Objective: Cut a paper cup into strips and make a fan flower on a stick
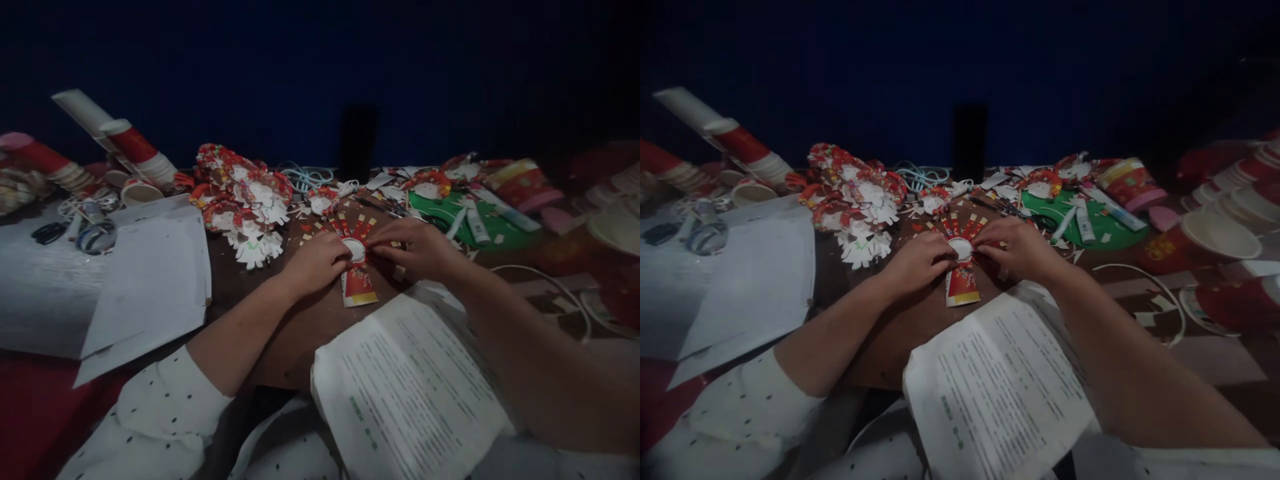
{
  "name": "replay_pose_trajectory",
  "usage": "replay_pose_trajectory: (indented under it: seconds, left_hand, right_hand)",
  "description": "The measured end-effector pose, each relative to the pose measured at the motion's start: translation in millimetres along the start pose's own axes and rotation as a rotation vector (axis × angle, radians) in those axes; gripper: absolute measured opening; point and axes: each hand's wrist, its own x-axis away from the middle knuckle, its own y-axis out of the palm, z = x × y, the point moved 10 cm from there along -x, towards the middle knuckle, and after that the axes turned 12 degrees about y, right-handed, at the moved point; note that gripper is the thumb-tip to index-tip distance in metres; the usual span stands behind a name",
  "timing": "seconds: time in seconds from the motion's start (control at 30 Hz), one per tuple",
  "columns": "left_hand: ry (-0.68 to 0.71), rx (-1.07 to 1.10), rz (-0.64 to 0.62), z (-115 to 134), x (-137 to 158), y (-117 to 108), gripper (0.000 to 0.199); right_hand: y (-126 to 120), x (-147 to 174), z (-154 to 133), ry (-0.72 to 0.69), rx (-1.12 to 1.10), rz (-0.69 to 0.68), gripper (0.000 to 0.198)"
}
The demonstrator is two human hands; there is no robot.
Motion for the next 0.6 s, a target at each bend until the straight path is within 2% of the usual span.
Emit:
replay_pose_trajectory:
  seconds: [0.17, 0.37, 0.47, 0.6]
  left_hand:
    - [0.004, -0.003, -0.011, -1.2, -3.4, 7.9, 0.016]
    - [0.086, -0.149, -0.085, 4.1, -5.9, 11.8, 0.02]
    - [0.145, -0.18, -0.103, 8.7, -5.9, 13.8, 0.023]
    - [0.149, -0.189, -0.114, 8.0, -5.6, 13.3, 0.022]
  right_hand:
    - [23.0, -1.5, -12.6, -0.133, 0.125, -0.037, 0.024]
    - [30.3, -2.7, -20.1, -0.21, 0.246, -0.065, 0.024]
    - [35.7, -2.4, -21.8, -0.226, 0.314, -0.079, 0.026]
    - [38.1, -2.0, -21.7, -0.2, 0.392, -0.054, 0.026]
